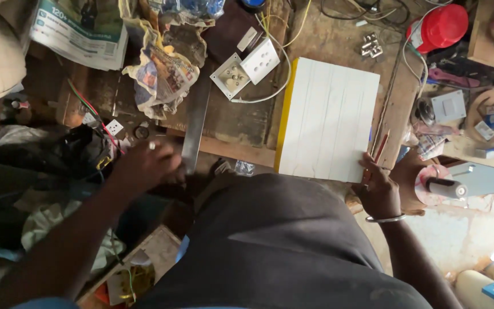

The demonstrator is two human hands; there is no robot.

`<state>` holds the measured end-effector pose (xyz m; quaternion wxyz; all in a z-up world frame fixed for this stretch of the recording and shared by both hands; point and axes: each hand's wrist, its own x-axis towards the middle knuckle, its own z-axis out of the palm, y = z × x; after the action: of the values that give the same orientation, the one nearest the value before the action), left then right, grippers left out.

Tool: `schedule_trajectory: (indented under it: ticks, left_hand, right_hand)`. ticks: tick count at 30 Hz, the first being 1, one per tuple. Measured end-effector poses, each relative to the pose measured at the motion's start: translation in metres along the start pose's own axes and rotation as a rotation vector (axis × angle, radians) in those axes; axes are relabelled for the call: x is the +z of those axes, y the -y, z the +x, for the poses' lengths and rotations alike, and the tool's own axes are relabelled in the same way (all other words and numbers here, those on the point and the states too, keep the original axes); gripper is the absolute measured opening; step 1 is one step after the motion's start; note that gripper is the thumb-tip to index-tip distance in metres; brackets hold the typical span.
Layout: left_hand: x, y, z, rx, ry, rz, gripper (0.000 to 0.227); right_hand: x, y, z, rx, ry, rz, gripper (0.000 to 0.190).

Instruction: Marking lines on a board and assembling electrical switch sockets onto a panel.

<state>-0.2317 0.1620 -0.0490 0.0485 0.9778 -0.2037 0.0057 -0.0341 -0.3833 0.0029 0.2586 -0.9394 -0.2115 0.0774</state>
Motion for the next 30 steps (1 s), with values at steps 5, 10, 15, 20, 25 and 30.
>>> schedule_trajectory:
  ticks: [5,10,15,20,25,30]
  left_hand:
    - [-0.023,0.021,0.050,-0.045,-0.185,-0.045,0.039]
    - [-0.019,0.018,0.071,-0.080,-0.212,-0.003,0.035]
    - [-0.014,-0.011,0.071,-0.297,-0.354,-0.001,0.039]
    - [-0.017,-0.051,0.082,-0.522,-0.415,0.028,0.038]
    - [-0.005,-0.076,0.111,-0.613,-0.454,0.033,0.039]
    - [-0.017,-0.112,0.140,-0.476,-0.479,-0.124,0.044]
  right_hand:
    - [-0.006,0.008,0.006,-0.031,-0.006,-0.071,0.074]
    - [-0.008,0.015,0.006,-0.067,-0.012,-0.073,0.073]
    - [-0.010,0.014,0.013,0.065,0.099,-0.123,0.080]
    - [-0.013,0.008,0.030,-0.143,0.115,-0.078,0.061]
    - [-0.016,0.000,0.046,-0.278,0.063,0.070,0.062]
    - [-0.020,-0.035,0.062,-0.109,0.034,0.125,0.056]
